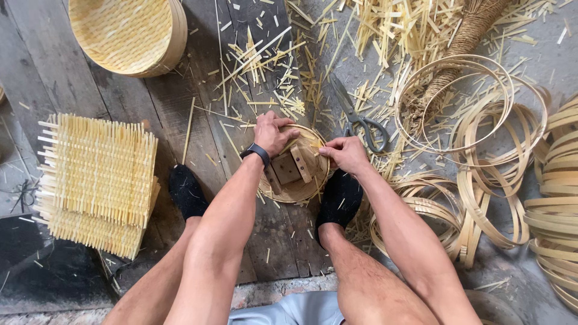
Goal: The person weaves a round bamboo basket by placing a pre-woven square mat into a circular frame, then uses shears to trim the excess bamboo strips around the edge. The process is repeated for multiple baskets.
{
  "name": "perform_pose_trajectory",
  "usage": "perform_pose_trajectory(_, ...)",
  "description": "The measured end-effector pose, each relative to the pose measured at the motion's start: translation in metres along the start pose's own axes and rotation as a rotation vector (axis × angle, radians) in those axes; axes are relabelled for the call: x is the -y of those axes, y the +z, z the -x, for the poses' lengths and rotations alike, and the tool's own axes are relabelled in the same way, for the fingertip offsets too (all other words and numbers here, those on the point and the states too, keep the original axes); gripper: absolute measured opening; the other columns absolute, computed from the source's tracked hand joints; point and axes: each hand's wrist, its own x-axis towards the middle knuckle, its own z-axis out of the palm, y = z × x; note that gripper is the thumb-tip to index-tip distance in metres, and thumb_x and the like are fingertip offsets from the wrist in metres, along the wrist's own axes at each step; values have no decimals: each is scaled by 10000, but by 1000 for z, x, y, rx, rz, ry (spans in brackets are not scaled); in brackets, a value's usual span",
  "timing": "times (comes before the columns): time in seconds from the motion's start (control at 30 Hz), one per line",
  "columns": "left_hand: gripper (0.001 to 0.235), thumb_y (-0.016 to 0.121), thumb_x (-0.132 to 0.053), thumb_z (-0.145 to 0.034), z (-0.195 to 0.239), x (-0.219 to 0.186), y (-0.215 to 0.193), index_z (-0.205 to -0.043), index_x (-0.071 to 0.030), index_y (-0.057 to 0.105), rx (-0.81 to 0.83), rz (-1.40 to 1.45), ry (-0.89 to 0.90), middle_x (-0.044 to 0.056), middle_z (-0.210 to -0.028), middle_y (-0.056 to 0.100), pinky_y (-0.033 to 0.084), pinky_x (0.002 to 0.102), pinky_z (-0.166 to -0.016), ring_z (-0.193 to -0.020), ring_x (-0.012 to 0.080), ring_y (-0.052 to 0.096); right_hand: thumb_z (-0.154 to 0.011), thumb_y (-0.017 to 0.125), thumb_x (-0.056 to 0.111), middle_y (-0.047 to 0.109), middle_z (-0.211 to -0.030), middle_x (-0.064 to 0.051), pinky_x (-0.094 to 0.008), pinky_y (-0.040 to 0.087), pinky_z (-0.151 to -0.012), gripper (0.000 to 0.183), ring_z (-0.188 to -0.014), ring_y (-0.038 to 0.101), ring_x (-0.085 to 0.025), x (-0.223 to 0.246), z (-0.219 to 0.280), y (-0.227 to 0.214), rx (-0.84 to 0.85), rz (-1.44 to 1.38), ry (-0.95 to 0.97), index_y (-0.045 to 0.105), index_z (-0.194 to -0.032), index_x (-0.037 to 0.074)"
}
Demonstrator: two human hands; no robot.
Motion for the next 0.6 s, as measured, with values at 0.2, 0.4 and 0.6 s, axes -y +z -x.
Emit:
perform_pose_trajectory(0.2, 478, 872, -395, -726, -1, 5, 4, -1134, -160, 788, -74, -13, 136, 107, -1051, 625, 464, 427, -977, -1096, 306, 557, -841, 836, 223, 769, -812, -74, -260, 577, -576, 297, -633, 689, -109, -1, 7, 2, -29, 21, -20, 795, -1035, 2)
perform_pose_trajectory(0.4, 278, 779, -324, -933, 33, 68, -5, -1094, -99, 792, -463, 106, -58, 104, -1001, 728, 524, 383, -858, -923, 249, 682, -859, 814, 213, 773, -886, -72, -270, 586, -624, 304, -706, 701, -115, -20, 27, 4, 112, -45, 6, 764, -1071, 0)
perform_pose_trajectory(0.6, 407, 867, -287, -790, 59, 127, -16, -1093, -23, 806, -18, 604, -328, 46, -890, 776, 538, 268, -663, -738, 92, 653, -885, 771, 184, 780, -895, -73, -276, 615, -644, 271, -722, 724, -118, -29, 29, 7, 163, -148, 33, 779, -1088, 4)
